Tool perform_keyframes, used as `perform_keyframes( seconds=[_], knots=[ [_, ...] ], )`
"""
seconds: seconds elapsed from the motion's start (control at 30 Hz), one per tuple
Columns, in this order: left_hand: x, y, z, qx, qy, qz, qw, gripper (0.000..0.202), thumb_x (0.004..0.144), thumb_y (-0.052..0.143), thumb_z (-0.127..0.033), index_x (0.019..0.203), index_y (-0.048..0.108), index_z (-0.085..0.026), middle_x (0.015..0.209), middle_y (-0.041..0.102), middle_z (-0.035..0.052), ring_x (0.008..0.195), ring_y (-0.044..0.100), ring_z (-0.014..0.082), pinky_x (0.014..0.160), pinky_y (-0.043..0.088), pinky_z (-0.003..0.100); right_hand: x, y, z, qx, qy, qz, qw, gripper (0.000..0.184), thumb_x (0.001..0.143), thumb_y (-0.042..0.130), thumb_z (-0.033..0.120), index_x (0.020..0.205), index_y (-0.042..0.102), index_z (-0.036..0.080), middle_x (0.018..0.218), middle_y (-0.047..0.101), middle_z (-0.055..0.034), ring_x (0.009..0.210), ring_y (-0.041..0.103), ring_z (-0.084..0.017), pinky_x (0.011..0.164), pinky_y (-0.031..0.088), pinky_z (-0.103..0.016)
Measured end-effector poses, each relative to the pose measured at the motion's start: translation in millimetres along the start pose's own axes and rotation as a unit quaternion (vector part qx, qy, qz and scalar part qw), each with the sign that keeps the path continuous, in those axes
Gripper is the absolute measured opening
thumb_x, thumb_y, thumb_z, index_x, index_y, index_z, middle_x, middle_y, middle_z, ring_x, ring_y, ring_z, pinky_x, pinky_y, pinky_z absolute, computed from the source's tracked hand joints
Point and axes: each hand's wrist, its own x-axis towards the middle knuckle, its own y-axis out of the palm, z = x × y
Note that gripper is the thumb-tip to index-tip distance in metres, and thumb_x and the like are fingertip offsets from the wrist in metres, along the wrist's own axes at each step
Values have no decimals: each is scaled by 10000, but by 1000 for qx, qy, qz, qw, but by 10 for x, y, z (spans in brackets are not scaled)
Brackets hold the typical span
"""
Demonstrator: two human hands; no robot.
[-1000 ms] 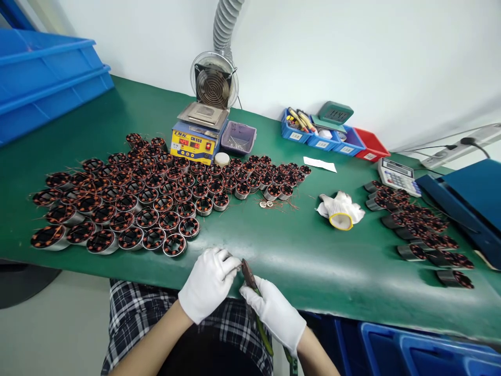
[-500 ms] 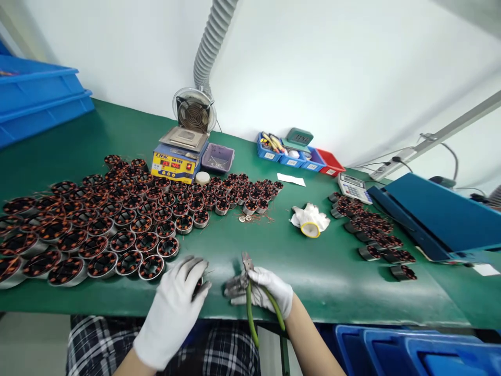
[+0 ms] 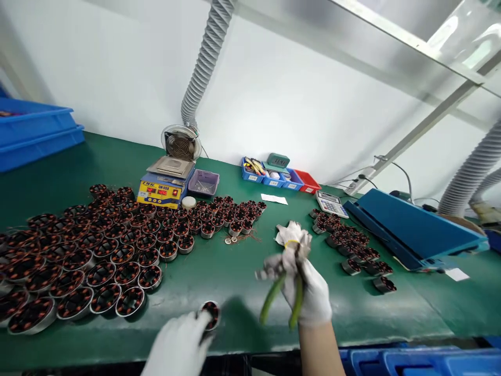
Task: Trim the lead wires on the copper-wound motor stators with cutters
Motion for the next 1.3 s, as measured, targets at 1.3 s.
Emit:
perform_keyframes(
  seconds=[1.3],
  knots=[
    [-75, 278, 436, -121, 47, -184, 974, 853, 617, 669, -124, 1329, 201, -156, 1219, 524, 164, 1122, 502, 290, 916, 442, 449, -298, 597, -787, -160, 242, 225, 930, 487, 642, 630, 395, 1051, 539, 147, 843, 619, -43, 548, 483, -104, 568, 429, -269]
  ],
)
